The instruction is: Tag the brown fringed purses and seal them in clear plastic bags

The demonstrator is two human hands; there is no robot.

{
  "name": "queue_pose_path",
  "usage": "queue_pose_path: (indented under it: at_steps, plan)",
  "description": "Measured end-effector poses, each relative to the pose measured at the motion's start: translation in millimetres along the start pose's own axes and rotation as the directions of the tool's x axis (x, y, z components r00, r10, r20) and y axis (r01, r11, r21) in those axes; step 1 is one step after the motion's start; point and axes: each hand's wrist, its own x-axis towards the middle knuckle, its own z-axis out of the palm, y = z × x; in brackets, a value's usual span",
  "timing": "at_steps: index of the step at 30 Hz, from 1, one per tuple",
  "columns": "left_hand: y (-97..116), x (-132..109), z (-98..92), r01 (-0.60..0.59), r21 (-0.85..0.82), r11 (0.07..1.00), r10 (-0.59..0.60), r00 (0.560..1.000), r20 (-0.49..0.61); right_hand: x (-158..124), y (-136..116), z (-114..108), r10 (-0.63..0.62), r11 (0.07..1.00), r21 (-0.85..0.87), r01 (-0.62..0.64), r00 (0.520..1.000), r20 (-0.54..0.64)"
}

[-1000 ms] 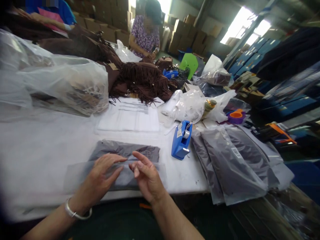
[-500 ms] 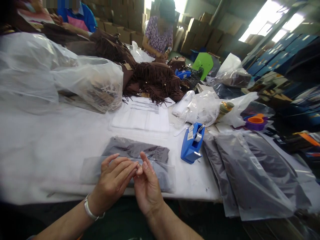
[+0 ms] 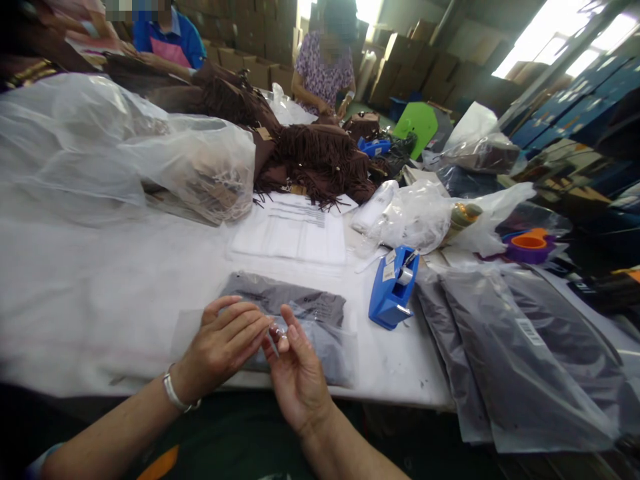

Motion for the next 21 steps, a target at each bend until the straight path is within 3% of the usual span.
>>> queue_pose_path:
  at_steps: [3,6,8,10,13,15,18,20,21]
  plan:
    - [-8,-3,-5.4,0.109,0.005,0.994,-0.110,0.994,0.031,0,-1,-3,0.002,0.997,-0.082,0.004,0.997,0.077]
    - [-25,-17,-12.4,0.217,0.092,0.972,-0.227,0.966,0.123,10,-14,-5,0.003,0.951,-0.302,0.062,0.978,0.211]
    - [-39,-31,-16.5,0.270,0.175,0.947,-0.298,0.941,0.159,25,-29,-2,0.063,0.859,-0.499,0.115,0.943,0.326]
    - [-54,-44,-18.9,0.341,0.208,0.917,-0.377,0.911,0.168,43,-45,9,0.218,0.718,-0.677,0.161,0.872,0.438]
    - [-69,-55,-17.5,0.468,0.102,0.878,-0.479,0.857,0.187,74,-56,37,0.484,0.454,-0.842,0.292,0.712,0.508]
    - [-74,-57,-13.7,0.542,0.012,0.840,-0.533,0.821,0.203,92,-52,56,0.593,0.220,-0.869,0.442,0.646,0.480]
    - [-75,-58,-6.1,0.593,-0.012,0.805,-0.579,0.790,0.202,113,-30,74,0.637,-0.268,-0.682,0.680,0.657,0.405]
    - [-75,-61,-1.1,0.593,0.027,0.805,-0.587,0.789,0.183,122,-14,78,0.624,-0.530,-0.462,0.711,0.696,0.354]
    - [-74,-63,1.1,0.588,0.052,0.807,-0.587,0.790,0.175,125,-8,79,0.609,-0.614,-0.387,0.688,0.725,0.322]
